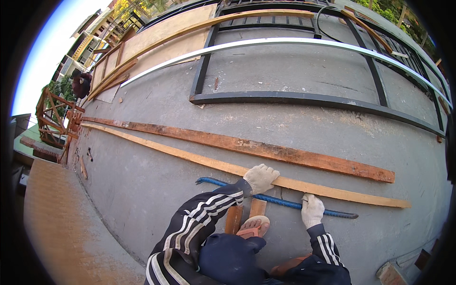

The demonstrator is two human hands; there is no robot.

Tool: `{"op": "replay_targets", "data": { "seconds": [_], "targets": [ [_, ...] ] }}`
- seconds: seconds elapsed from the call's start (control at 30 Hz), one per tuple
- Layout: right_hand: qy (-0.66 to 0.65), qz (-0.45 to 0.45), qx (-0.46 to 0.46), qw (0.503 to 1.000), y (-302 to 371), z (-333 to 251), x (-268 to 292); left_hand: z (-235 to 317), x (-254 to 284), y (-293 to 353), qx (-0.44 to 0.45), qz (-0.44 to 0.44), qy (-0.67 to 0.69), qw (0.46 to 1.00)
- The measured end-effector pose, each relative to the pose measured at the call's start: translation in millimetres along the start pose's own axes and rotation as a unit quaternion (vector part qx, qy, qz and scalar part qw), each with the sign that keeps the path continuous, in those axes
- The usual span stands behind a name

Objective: The person positions a long wooden plank on a rooftop construction site, secures it with smaller blocks, and uses a blue crowbar to apply pressure and split the plank. The person repeats this process on multiple planks, moving them into position and prying them apart.

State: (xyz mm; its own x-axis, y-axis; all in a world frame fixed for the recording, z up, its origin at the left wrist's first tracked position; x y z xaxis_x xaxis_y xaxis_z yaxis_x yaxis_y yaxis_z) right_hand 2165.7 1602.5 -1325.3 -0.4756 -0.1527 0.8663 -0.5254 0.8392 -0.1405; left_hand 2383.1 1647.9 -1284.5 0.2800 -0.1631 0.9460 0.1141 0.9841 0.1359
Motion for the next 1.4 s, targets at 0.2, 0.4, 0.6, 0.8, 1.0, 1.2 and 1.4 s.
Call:
{"op": "replay_targets", "data": {
  "seconds": [0.2, 0.4, 0.6, 0.8, 1.0, 1.2, 1.4],
  "targets": [
    [0.027, -0.038, -0.018, 0.999, -8, -3, -6, -18, 66, -22, -0.008, 0.167, -0.028, 0.986],
    [0.035, -0.129, -0.060, 0.989, -18, -24, -31, -37, 58, -44, 0.023, 0.112, -0.062, 0.992],
    [0.033, -0.124, -0.005, 0.992, -22, -59, -45, -37, 51, -37, 0.016, 0.127, -0.060, 0.990],
    [0.046, -0.134, -0.036, 0.989, -23, -73, -71, -31, 59, -29, 0.008, 0.201, -0.041, 0.979],
    [-0.033, -0.133, -0.100, 0.985, -25, -64, -71, 7, 46, 40, 0.013, 0.342, -0.036, 0.939],
    [0.028, -0.224, -0.058, 0.972, -30, -75, -93, 12, -41, 81, 0.102, 0.121, 0.060, 0.986],
    [0.026, -0.198, -0.062, 0.978, -32, -81, -87, -1, -49, 68, 0.022, 0.000, 0.038, 0.999]
  ]
}}
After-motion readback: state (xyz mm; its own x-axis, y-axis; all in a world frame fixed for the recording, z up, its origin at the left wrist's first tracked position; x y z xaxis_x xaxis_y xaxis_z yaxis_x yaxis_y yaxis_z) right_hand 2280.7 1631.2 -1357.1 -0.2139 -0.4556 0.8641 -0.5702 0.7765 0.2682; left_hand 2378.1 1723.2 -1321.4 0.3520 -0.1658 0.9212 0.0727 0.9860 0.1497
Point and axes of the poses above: each hand's wrist, its own y-axis away from the middle knuckle, its own x-axis out of the back of the hand, z = x × y, the point moved 9 cm from there along -y, towards the middle knuckle, and after that the axes turned 6 degrees about z, right-handed, at the moved point
